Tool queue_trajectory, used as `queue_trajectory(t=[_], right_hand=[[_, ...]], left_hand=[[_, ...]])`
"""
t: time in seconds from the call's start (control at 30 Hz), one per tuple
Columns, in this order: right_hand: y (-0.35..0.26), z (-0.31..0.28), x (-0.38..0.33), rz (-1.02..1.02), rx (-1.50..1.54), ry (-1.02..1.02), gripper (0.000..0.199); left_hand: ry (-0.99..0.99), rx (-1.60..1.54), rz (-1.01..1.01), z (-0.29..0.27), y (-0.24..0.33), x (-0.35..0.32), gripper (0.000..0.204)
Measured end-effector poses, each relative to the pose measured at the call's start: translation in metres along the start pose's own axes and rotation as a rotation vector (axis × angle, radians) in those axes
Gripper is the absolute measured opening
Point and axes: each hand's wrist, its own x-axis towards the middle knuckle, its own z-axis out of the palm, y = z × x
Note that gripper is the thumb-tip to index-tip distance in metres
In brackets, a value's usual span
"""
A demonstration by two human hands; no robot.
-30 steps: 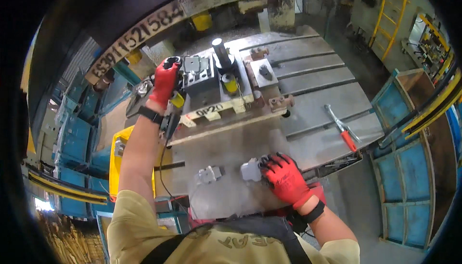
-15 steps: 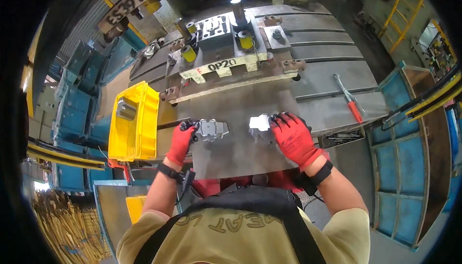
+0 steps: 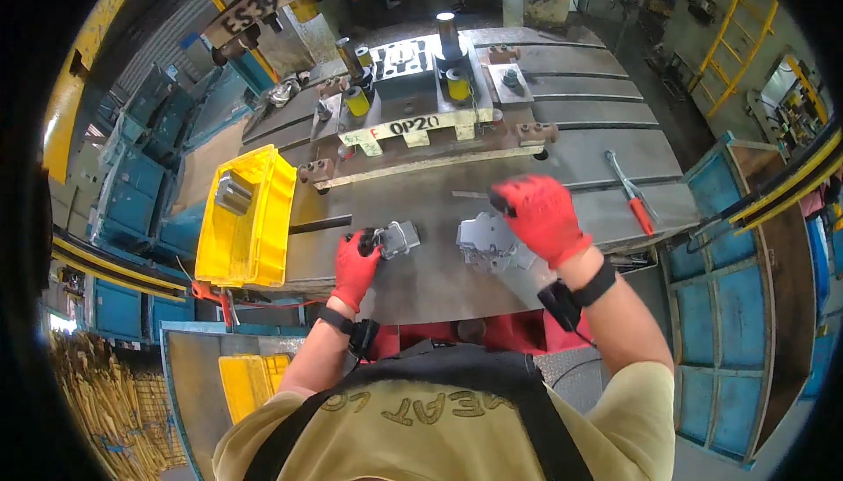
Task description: Operates a large manual industrial press to stamp metal components.
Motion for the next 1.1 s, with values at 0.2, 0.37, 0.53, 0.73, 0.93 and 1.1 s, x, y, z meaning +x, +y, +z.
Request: queue_trajectory(t=[0.2,0.37,0.53,0.73,0.93,1.1], right_hand=[[0.033,0.014,0.112,-0.169,-0.008,0.237,0.021],[0.044,0.045,0.195,-0.181,-0.042,0.287,0.019],[0.051,0.089,0.241,-0.189,-0.121,0.384,0.013],[0.052,0.126,0.258,-0.192,-0.317,0.090,0.017],[0.040,0.114,0.249,-0.171,-0.388,-0.199,0.030],[0.042,0.098,0.239,-0.184,-0.280,-0.213,0.036]], left_hand=[[-0.092,0.049,0.033,-0.004,0.004,-0.005,0.043],[0.072,0.217,0.103,-0.013,0.001,-0.018,0.049],[0.190,-0.095,-0.105,-0.038,-0.043,-0.046,0.043],[0.369,-0.293,-0.441,-0.053,-0.132,-0.135,0.025],[0.088,-0.520,-0.925,-0.034,-0.157,-0.193,0.022],[-0.158,-0.680,-0.859,-0.009,-0.167,-0.195,0.026]])
